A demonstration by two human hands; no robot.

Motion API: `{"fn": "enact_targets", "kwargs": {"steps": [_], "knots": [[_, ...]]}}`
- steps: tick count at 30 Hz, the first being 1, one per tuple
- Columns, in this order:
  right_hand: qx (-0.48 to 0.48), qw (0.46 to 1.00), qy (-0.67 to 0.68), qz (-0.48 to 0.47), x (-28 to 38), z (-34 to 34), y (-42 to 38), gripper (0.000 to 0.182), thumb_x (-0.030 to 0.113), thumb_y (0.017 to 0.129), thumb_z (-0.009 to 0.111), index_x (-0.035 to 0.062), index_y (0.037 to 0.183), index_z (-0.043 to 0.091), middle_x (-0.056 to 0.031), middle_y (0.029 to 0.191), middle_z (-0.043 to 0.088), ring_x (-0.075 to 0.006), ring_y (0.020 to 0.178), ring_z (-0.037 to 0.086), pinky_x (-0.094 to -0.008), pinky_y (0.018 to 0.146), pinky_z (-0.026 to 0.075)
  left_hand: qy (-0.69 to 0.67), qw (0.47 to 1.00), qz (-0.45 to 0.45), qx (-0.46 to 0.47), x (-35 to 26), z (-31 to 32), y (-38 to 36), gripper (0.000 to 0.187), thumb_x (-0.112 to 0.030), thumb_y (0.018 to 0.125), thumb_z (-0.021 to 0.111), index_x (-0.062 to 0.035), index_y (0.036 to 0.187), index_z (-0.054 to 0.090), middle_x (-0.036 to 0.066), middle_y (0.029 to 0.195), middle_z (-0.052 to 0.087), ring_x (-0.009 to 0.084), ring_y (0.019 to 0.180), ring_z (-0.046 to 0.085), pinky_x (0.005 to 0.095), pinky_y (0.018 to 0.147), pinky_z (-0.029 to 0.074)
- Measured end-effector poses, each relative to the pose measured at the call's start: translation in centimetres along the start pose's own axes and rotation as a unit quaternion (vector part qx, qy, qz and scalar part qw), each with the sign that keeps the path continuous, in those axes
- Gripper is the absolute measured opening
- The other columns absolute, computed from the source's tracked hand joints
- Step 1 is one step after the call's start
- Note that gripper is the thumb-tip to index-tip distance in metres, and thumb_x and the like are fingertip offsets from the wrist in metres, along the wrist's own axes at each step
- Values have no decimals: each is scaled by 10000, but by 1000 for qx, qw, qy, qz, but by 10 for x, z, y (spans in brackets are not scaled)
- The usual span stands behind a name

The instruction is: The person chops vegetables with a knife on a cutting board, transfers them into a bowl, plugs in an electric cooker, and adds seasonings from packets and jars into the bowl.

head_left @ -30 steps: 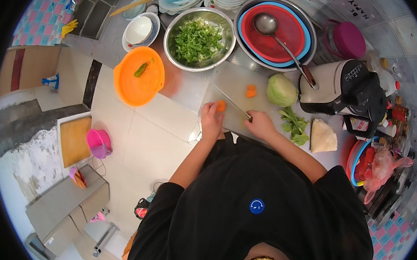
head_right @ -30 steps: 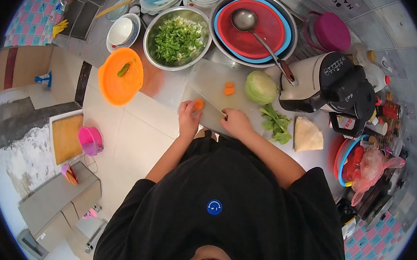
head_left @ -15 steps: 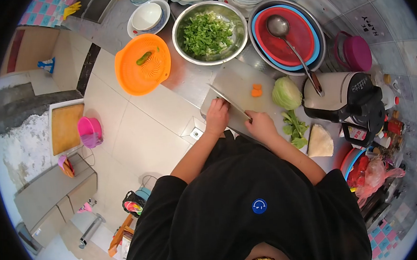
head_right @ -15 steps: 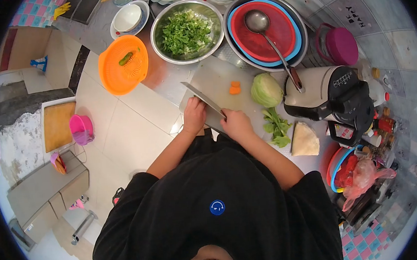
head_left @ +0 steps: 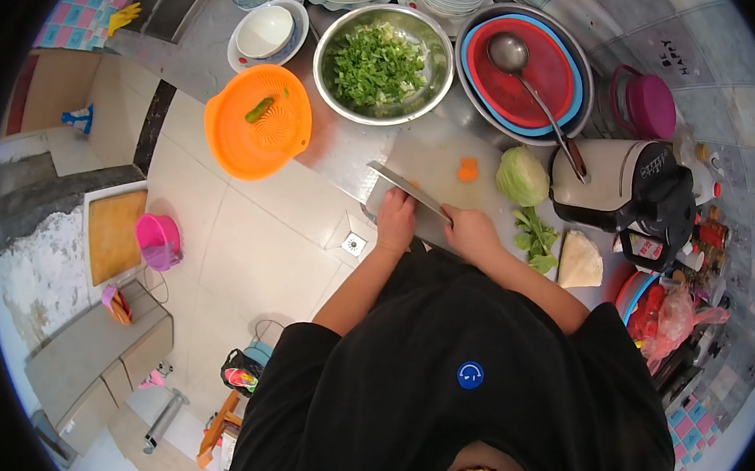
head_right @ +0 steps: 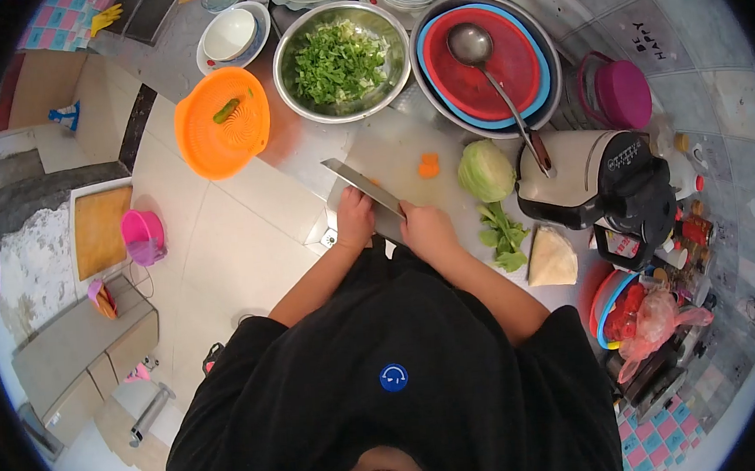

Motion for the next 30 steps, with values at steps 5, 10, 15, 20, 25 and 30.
{"fn": "enact_targets", "kwargs": {"steps": [5, 10, 15, 20, 25, 30], "knots": [[2, 999, -22, 37, 0, 11, 3, 250, 140, 804, 609, 74, 1039, 661, -213, 796, 677, -410, 745, 662, -508, 703, 539, 2, 1000, 26, -17, -1, -2, 1, 272, 18, 698, 605, -26, 963, 649, 114, 1051, 615, 304, 1011, 579, 371, 820, 520], [1, 999, -11, 33, 2, 5, 1, 306, 147, 799, 607, 101, 1094, 675, -210, 802, 681, -412, 746, 661, -505, 709, 541, -7, 1000, 13, -10, 2, -2, 1, 276, 12, 697, 608, -32, 966, 650, 117, 1071, 612, 303, 1005, 577, 376, 815, 520], [-2, 999, -22, 37, 5, 9, 5, 198, 140, 815, 607, 49, 986, 648, -228, 778, 670, -416, 752, 665, -516, 707, 536, -49, 998, 22, -12, 3, -5, 0, 351, 74, 631, 605, -7, 972, 629, 147, 1058, 590, 360, 970, 557, 428, 819, 506], [10, 999, -17, 36, 3, 5, 1, 344, 140, 792, 598, 95, 1123, 682, -220, 813, 680, -410, 764, 662, -501, 731, 541, -55, 998, 29, -27, 6, -3, -1, 301, 70, 636, 611, -11, 924, 631, 149, 1021, 594, 357, 949, 565, 423, 796, 509], [11, 999, -15, 43, 1, 8, 4, 359, 136, 789, 592, 93, 1132, 688, -224, 833, 682, -412, 775, 661, -505, 738, 540, -63, 997, 42, -30, 2, -8, 2, 271, 68, 644, 613, -12, 902, 627, 144, 995, 598, 352, 938, 570, 416, 782, 511], [25, 997, -14, 65, 7, 2, -2, 366, 126, 788, 584, 104, 1137, 694, -234, 838, 678, -410, 788, 662, -498, 747, 538, -61, 996, 54, -40, 3, -10, 5, 257, 67, 650, 607, -13, 893, 627, 138, 969, 598, 341, 927, 578, 407, 777, 513]]}}
Point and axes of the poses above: each hand's wrist, its own y-axis towards the middle knuckle, its own z-axis out of the palm, x = y × z, the point moved 1 cm from there along y, towards the middle knuckle
